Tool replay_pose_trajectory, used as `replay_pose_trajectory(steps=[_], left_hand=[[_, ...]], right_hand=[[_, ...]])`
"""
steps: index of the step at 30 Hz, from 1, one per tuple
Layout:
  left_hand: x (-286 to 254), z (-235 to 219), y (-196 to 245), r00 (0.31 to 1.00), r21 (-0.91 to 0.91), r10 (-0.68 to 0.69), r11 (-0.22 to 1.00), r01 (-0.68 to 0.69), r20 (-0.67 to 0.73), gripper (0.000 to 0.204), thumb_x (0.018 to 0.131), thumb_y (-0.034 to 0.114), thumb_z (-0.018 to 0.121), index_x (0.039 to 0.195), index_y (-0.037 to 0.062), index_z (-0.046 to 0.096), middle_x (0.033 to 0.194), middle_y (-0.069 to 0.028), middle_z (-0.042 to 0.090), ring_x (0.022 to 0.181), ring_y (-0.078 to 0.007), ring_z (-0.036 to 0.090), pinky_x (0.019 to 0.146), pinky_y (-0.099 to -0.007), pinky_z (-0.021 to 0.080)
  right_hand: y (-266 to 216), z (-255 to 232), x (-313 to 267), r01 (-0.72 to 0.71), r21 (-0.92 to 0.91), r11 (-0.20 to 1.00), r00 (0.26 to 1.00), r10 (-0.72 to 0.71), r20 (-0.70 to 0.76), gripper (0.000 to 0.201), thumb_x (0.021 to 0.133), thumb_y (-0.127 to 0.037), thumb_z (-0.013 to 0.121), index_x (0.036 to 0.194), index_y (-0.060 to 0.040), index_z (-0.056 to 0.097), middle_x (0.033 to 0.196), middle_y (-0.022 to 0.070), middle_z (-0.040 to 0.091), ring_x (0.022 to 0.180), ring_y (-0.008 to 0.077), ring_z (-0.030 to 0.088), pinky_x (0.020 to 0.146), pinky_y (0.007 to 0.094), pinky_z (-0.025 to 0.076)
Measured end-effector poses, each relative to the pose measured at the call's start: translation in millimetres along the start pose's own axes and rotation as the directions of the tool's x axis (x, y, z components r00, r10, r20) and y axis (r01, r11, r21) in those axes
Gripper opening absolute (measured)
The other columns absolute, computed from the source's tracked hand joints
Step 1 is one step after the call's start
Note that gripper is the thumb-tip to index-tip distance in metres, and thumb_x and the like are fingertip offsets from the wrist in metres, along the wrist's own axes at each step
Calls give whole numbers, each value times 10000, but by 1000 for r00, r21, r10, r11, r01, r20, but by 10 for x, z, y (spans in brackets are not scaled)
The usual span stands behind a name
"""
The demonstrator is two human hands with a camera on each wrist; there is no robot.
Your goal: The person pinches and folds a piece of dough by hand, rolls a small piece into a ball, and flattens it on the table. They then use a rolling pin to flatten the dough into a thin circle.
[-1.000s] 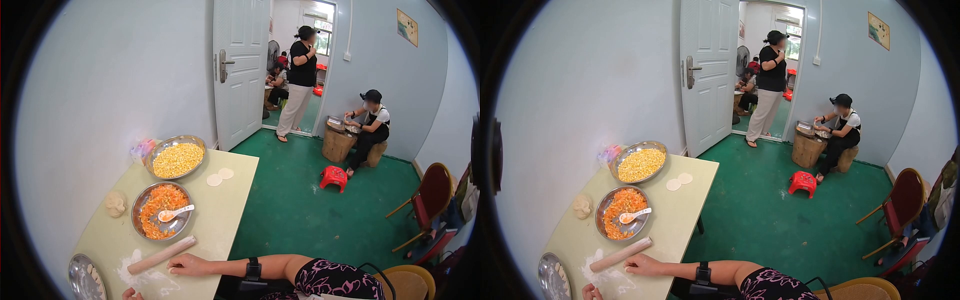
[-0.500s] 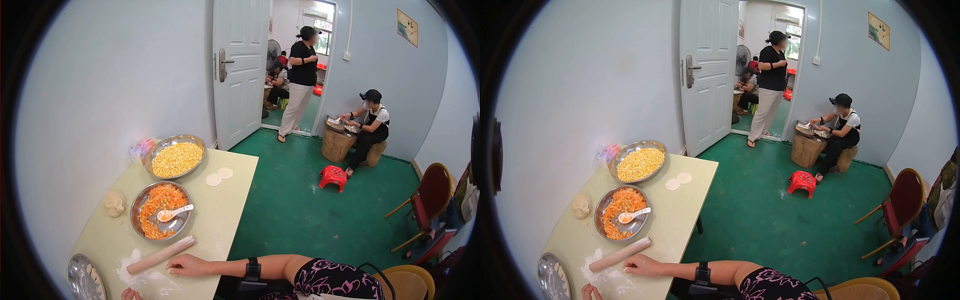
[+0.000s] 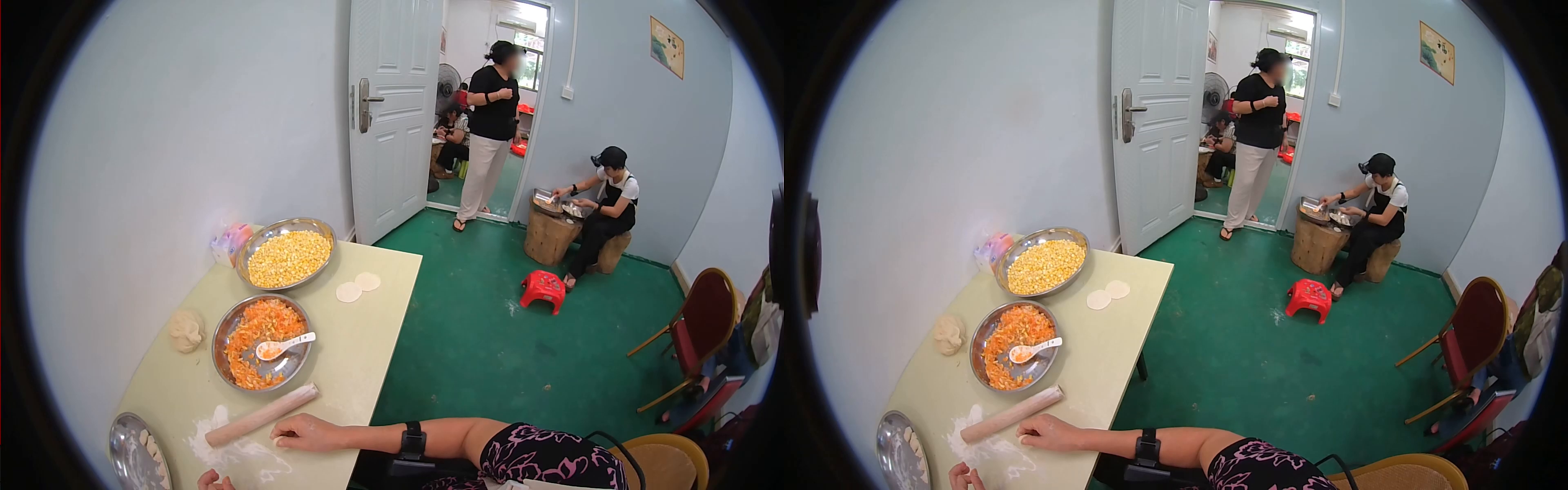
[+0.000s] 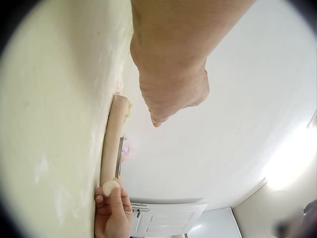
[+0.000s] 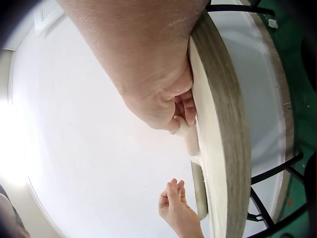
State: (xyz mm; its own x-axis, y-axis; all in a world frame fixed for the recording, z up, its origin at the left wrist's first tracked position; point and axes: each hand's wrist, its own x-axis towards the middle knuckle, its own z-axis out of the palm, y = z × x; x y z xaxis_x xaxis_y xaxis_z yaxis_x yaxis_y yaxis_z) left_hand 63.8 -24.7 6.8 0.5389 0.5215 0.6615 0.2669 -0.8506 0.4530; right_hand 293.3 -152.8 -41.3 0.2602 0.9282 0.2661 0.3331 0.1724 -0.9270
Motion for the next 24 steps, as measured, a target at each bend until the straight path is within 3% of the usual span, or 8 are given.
replay_pose_trajectory(steps=[24], left_hand=[[2, 37, -23, 999, -5, 31, 1000, -31, 13, 55, 822, 10, 643, 814, -35, 612, 894, -183, 627, 838, -325, 607, 777, -386, 488]], right_hand=[[-15, -25, 0, -24, -17, 1000, 998, 25, 61, 237, 853, -172, 622, 976, 29, 591, 780, 120, 611, 698, 170, 552, 669, 317, 454]])
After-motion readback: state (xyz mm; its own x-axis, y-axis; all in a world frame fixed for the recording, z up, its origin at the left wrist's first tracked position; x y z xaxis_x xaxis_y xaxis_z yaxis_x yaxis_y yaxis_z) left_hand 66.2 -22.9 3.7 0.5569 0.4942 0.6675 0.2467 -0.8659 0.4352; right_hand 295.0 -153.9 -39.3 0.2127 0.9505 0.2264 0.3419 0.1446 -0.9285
